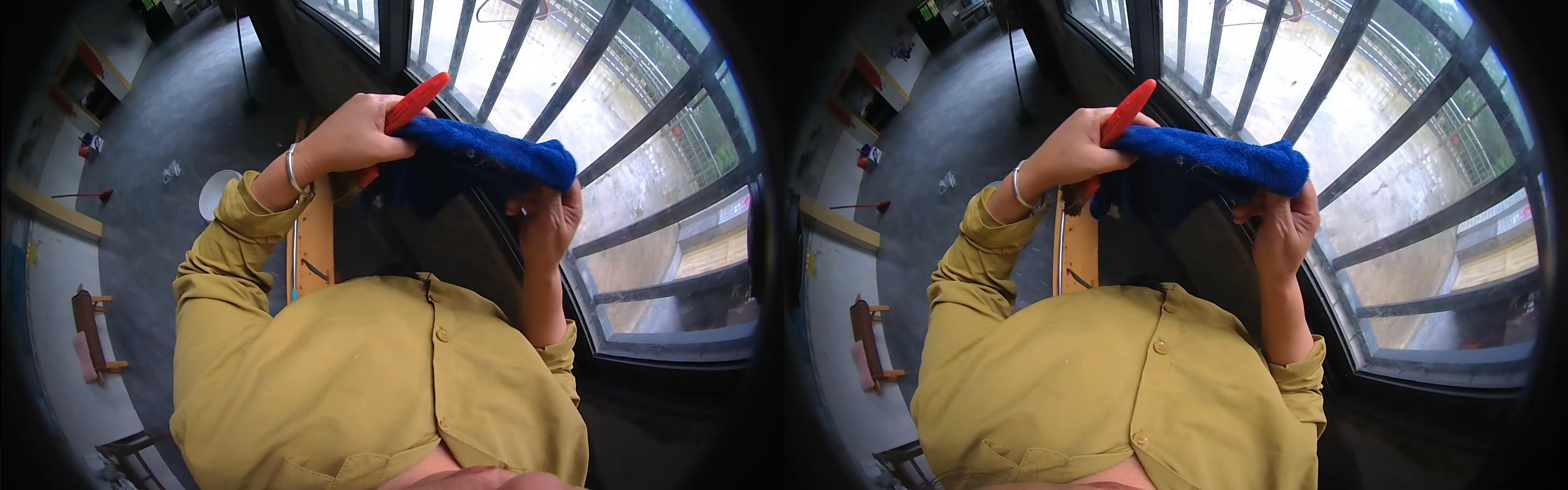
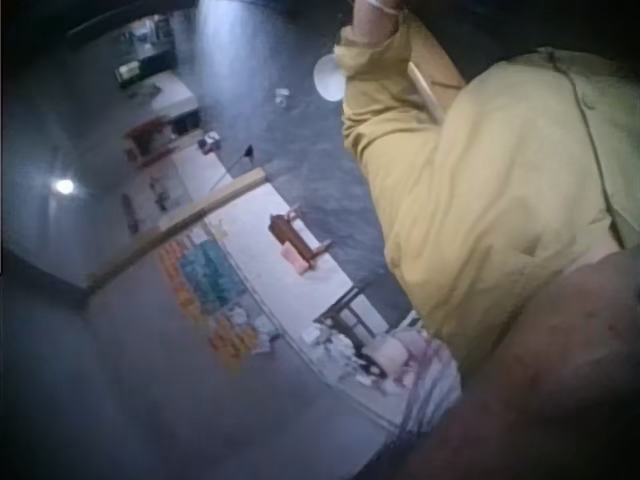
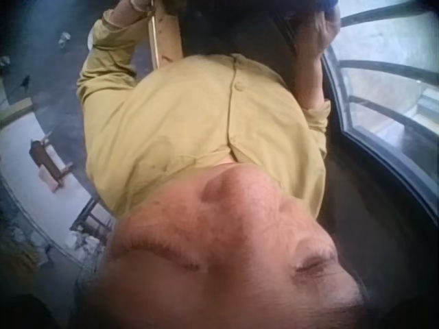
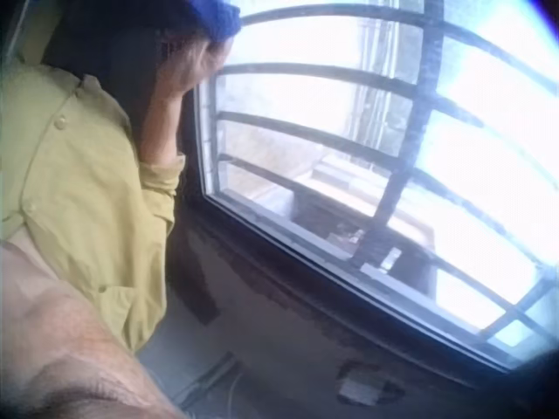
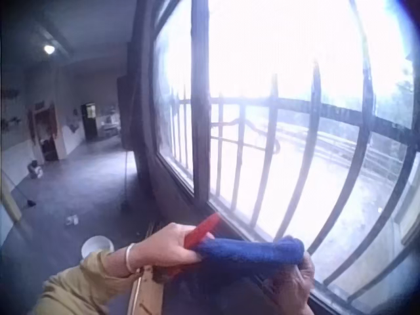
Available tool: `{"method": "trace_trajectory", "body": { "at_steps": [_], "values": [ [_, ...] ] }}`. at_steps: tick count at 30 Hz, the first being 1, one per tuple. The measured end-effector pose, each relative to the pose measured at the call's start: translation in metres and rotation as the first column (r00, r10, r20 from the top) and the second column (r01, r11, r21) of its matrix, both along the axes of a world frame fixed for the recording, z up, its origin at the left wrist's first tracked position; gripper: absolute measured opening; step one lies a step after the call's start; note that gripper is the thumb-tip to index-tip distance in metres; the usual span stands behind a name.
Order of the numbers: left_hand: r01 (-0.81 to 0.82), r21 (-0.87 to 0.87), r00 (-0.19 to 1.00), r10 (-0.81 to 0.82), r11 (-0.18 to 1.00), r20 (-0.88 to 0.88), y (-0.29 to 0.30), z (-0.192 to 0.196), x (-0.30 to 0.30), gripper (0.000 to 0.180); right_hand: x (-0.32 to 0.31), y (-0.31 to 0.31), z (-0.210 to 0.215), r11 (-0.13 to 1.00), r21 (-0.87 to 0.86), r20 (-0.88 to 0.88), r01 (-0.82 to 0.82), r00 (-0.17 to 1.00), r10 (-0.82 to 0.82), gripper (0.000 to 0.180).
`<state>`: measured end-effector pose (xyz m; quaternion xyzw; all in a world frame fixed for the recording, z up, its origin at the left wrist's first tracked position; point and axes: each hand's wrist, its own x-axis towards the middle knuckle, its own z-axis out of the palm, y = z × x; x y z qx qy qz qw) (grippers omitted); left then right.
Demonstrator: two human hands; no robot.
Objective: The person scrapes debris from a window frame using a red brush and a metal scraper, then wipes the frame with a blue cloth. The task is performed on a large window with metal bars in a room with a concrete floor.
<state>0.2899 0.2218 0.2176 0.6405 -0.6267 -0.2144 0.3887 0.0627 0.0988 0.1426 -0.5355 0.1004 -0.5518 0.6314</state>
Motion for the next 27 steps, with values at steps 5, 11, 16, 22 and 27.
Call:
{"method": "trace_trajectory", "body": {
  "at_steps": [5,11,16,22,27],
  "values": [
    [0.061,-0.177,0.984,-0.03,0.982,0.175,0.004,0.014,-0.013,0.037,0.001,-0.001,0.025,0.978,-0.135,0.194,0.158,0.972,-0.131,0.022],
    [0.163,-0.272,0.935,-0.061,0.948,0.349,0.005,0.005,-0.018,0.048,-0.01,-0.014,0.014,0.804,-0.232,0.135,0.548,0.837,-0.531,0.024],
    [0.028,-0.153,0.983,0.001,0.988,0.184,0.034,-0.036,0.003,0.047,-0.03,-0.019,0.017,0.923,-0.154,0.265,0.352,0.915,-0.305,0.043],
    [-0.487,-0.13,0.779,0.362,0.864,-0.511,0.062,-0.169,0.066,0.034,-0.05,-0.032,0.029,0.712,-0.377,0.161,0.593,0.799,-0.58,0.026],
    [-0.629,0.147,0.491,0.536,0.764,-0.686,0.102,-0.218,0.066,0.011,-0.047,-0.036,0.095,-0.119,-0.937,0.338,-0.328,-0.938,-0.078,0.028]
  ]
}}
